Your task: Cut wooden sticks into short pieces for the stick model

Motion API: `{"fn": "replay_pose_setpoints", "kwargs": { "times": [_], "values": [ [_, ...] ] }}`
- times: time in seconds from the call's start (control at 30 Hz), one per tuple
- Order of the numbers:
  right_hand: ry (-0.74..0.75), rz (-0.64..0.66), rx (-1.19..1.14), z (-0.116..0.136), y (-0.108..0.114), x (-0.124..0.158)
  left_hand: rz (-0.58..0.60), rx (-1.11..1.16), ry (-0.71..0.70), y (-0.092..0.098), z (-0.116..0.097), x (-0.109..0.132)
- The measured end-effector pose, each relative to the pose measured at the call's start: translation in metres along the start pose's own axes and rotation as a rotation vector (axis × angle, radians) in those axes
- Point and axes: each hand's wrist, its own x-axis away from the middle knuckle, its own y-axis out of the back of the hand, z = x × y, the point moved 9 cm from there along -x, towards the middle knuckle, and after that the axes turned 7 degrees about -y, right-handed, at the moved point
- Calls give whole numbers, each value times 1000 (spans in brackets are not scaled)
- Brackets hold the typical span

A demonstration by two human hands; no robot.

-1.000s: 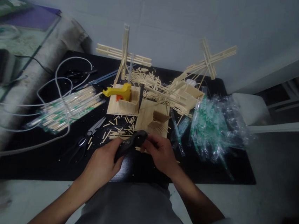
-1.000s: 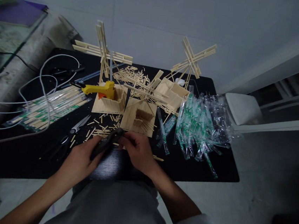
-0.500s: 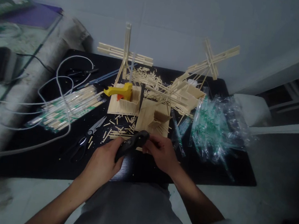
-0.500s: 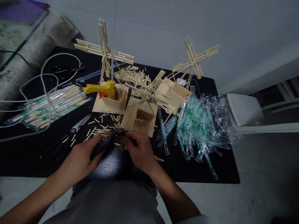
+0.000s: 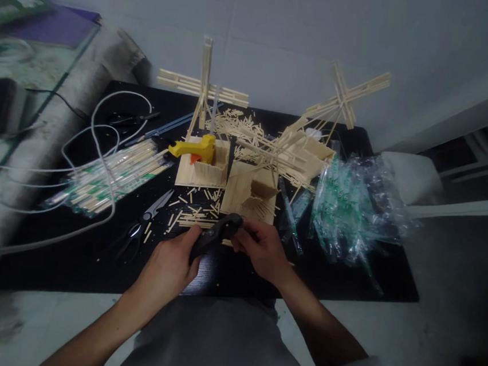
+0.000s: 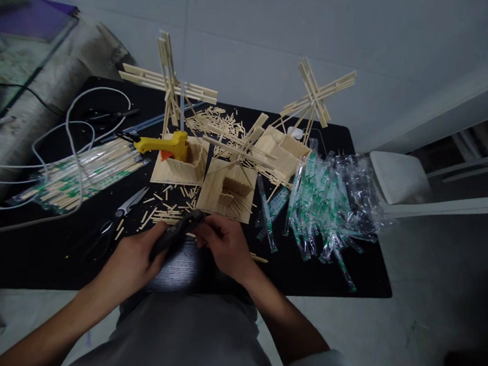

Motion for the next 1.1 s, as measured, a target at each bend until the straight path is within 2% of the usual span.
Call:
{"fn": "replay_pose_setpoints", "kwargs": {
  "times": [0.13,0.4,0.5,0.97,1.1],
  "values": [
    [-11,40,-31,-1,-2,0,-13,16,-42,2,0,0],
    [-73,266,-213,-12,-14,-1,-4,142,-108,5,-4,-1],
    [-97,308,-233,-16,-16,-1,0,158,-124,6,-6,-2],
    [-116,233,-270,-21,-17,-3,49,94,-46,-1,0,-1],
    [-97,138,-211,-18,-13,-4,9,107,-41,0,4,-1]
  ]
}}
